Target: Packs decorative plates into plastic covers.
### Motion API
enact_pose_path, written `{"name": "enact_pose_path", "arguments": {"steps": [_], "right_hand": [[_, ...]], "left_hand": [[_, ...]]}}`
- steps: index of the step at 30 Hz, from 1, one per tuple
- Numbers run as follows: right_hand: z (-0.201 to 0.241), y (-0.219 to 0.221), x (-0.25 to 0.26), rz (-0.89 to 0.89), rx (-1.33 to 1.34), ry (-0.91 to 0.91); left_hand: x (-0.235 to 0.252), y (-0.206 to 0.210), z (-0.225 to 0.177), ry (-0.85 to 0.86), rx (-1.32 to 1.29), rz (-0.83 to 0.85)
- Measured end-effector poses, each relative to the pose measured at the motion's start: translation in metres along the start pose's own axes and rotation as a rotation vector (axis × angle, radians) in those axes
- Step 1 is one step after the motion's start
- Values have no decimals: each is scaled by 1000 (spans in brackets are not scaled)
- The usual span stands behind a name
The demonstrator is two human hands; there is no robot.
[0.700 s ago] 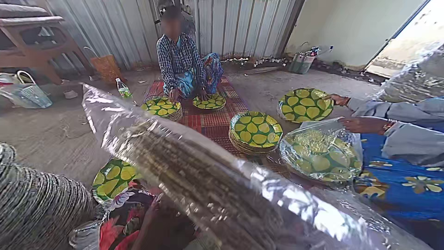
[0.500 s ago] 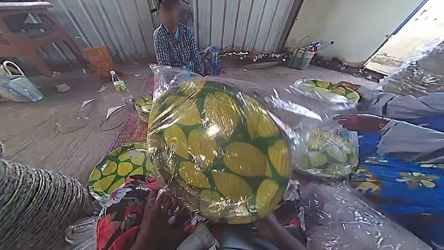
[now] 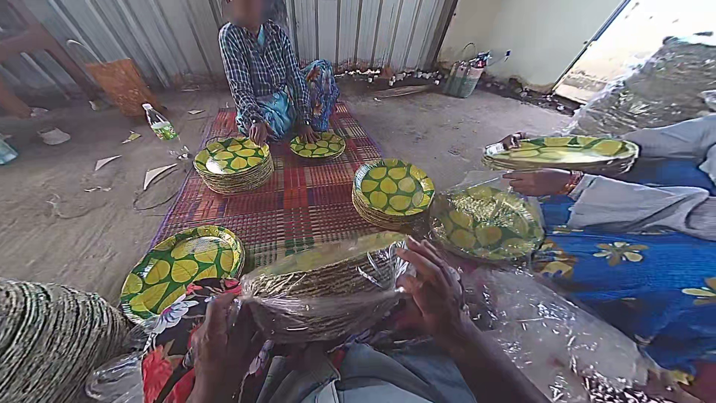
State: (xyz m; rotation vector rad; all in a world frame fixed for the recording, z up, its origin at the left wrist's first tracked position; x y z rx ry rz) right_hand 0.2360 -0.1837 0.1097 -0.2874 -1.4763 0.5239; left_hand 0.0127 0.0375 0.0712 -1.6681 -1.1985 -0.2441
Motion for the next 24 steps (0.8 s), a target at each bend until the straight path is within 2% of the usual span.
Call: {"name": "enact_pose_path", "arguments": {"steps": [2, 4, 6, 9, 11, 13, 17, 21, 24], "right_hand": [[6, 9, 0, 3, 284, 18], [7, 21, -5, -7, 438, 54], [7, 36, -13, 100, 405, 65], [3, 64, -33, 315, 285, 113], [0, 80, -48, 373, 189, 110], [1, 89, -52, 349, 98, 127], [-8, 100, -48, 249, -38, 278], [-28, 114, -62, 252, 114, 455], [-38, 114, -71, 205, 223, 486]], "left_hand": [[7, -9, 3, -21, -62, -62], [8, -14, 9, -62, -102, -78], [5, -13, 15, -88, -87, -33], [-3, -5, 8, 18, 16, 23], [-8, 1, 0, 71, 70, 40], [-10, 3, -3, 91, 100, 10], [5, 8, -21, 124, 121, -28], [25, 27, -53, 298, 161, -26], [41, 40, -76, 421, 123, -46]]}}
Point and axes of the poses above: each hand's wrist, its own x-axis towards the middle knuckle, its own y-axis out of the palm, z = x × y, the point moved 8 cm from there along x, towards the middle knuckle, and after that the axes turned 7 degrees about x, right-handed, at the moved point
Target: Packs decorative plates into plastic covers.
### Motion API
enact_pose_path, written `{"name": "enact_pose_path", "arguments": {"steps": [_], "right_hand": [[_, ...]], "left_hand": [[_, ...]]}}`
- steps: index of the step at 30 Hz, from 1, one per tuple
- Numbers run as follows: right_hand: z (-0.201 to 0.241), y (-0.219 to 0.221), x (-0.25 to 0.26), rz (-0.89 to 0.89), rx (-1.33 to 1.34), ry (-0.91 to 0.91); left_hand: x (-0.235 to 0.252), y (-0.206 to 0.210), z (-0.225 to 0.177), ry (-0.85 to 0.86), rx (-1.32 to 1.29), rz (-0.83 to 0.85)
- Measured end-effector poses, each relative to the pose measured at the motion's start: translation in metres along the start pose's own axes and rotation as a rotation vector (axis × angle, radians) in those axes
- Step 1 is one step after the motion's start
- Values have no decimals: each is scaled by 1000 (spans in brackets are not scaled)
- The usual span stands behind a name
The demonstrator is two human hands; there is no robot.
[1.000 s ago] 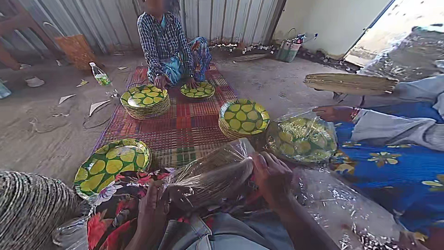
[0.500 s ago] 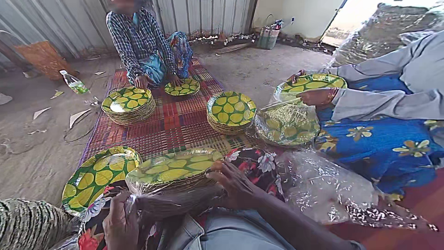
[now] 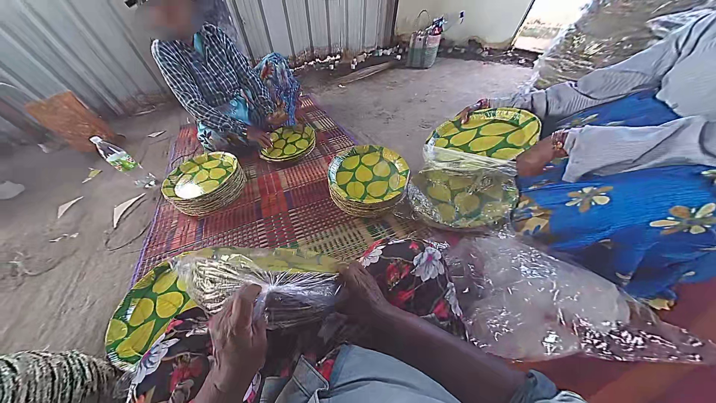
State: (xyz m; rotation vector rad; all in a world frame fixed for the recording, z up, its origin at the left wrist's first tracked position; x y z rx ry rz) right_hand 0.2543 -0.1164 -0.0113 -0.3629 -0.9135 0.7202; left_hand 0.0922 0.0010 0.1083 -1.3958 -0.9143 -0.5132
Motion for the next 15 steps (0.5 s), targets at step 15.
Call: {"name": "enact_pose_path", "arguments": {"steps": [15], "right_hand": [[-110, -174, 177, -413, -566, 3]], "left_hand": [[97, 75, -32, 191, -277, 160]]}}
Point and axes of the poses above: each hand's wrist, its own x-axis towards the middle knuckle, its own y-axis out of the palm, z = x × y, the point moved 8 cm from there along x, towards the middle knuckle, and after that the axes turned 7 degrees about x, right-handed, at the moved point
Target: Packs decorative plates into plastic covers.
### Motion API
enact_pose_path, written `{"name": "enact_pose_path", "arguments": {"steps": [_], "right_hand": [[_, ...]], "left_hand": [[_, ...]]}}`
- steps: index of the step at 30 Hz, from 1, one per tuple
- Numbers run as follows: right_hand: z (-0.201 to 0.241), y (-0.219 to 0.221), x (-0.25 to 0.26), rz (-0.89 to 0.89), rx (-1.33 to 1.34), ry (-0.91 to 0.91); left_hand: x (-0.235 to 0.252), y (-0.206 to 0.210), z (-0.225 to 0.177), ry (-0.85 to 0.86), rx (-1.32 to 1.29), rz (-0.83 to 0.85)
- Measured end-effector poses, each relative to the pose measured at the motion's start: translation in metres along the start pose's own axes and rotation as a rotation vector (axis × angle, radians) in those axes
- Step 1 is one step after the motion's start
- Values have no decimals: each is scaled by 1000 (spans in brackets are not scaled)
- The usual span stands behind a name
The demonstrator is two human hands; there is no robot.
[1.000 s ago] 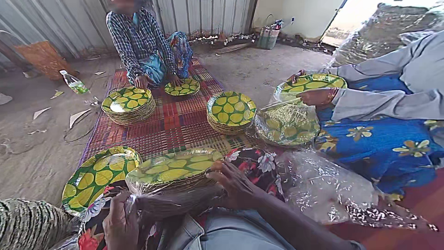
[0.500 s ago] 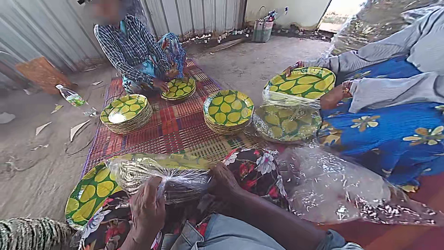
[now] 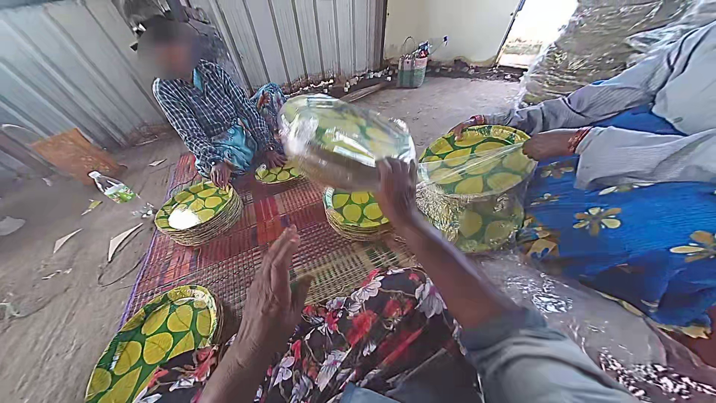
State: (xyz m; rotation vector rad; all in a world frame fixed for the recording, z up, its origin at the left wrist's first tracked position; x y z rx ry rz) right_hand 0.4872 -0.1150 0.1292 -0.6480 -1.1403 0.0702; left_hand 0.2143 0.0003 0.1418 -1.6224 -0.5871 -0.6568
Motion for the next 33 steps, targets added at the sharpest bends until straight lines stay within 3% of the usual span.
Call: {"name": "enact_pose_path", "arguments": {"steps": [3, 5, 9, 14, 16, 18, 23, 29, 33], "right_hand": [[-89, 40, 68, 201, -167, 347], [-109, 59, 81, 348, -172, 513], [-65, 93, 34, 463, -3, 404], [-1, 139, -85, 908, 146, 316], [18, 139, -108, 1067, 148, 274], [31, 139, -116, 1098, 116, 201], [6, 164, -154, 1436, 28, 143], [-26, 174, -169, 1525, 31, 184], [-35, 183, -175, 1529, 30, 235]], "left_hand": [[-29, 28, -4, -9, 4, 152], [-53, 41, 12, -86, 40, 271], [-116, 36, 96, -530, 68, 595], [-172, 6, 212, -834, 176, 816], [-181, -7, 234, -907, 169, 792], [-187, -25, 239, -958, 129, 652], [-212, -101, 204, -997, 131, 266], [-344, -206, 147, -1239, 427, 191], [-447, -224, 114, -1489, 358, 100]]}}
Point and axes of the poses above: each hand's wrist, its own x-axis towards the middle knuckle, its own y-axis out of the palm, z = x × y, the point moved 8 cm from there along x, towards the middle knuckle, and after that the axes turned 7 degrees about x, right-handed, at the moved point
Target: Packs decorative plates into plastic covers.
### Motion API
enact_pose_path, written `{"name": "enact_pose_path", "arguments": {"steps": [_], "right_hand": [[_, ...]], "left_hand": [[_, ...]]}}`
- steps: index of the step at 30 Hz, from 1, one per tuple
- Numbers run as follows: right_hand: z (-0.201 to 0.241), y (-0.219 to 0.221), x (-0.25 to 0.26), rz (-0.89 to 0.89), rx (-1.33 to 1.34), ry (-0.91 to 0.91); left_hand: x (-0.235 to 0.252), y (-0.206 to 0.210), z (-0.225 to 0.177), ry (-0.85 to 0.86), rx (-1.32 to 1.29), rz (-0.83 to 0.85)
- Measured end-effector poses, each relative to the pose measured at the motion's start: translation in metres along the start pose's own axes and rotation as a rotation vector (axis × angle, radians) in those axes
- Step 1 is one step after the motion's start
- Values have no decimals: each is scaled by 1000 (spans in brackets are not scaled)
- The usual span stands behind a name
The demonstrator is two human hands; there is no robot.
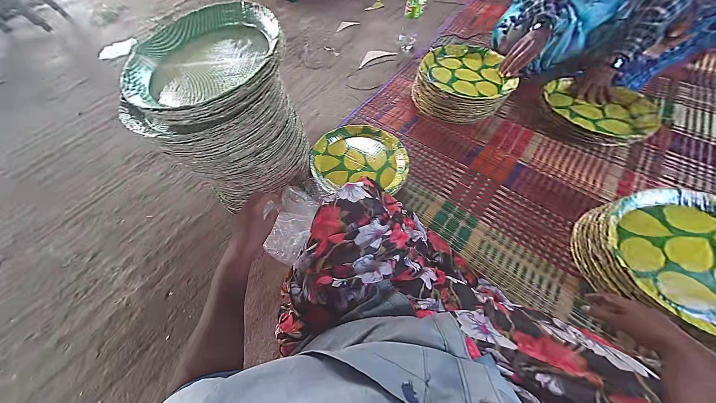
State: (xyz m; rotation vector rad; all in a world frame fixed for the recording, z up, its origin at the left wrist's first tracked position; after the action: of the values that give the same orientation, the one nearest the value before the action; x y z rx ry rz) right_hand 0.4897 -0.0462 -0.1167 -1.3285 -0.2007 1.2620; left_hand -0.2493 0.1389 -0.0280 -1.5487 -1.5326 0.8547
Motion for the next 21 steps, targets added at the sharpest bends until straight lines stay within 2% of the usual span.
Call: {"name": "enact_pose_path", "arguments": {"steps": [2, 4, 7, 10, 12, 13, 15, 16, 17, 21], "right_hand": [[-3, 2, 3, -5, -13, -1], [-4, 5, 1, -8, -24, 6], [-5, 9, -12, -14, 38, 55], [-6, 12, -25, -30, 101, 101], [11, 10, -40, -65, 129, 84], [22, 10, -47, -82, 143, 61], [43, 14, -55, -104, 188, -2], [54, 16, -56, -112, 203, -39], [65, 20, -58, -120, 207, -73], [104, 39, -57, -107, 123, -113]], "left_hand": [[-10, 15, 13, -31, -81, 33], [-11, 29, 1, 29, -108, 73], [7, 57, -12, 140, 56, 122], [32, 113, 23, 27, 262, 342], [41, 134, 43, -19, 181, 432], [45, 133, 46, -32, 18, 405], [50, 118, 49, -115, -427, 247], [53, 109, 52, -162, -515, 149], [55, 101, 55, -209, -477, 97], [58, 85, 49, -320, -24, 153]]}}
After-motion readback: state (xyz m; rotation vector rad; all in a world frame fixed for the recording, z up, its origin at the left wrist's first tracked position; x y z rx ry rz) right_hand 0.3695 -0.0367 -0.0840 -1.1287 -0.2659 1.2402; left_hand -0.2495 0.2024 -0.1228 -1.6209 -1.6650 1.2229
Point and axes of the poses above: each hand's wrist, its own x-axis towards the middle knuckle, its own y-axis out of the palm, z = x × y, the point moved 8 cm from there along x, towards the middle knuckle, and after that the axes turned 7 degrees about x, right-handed, at the moved point
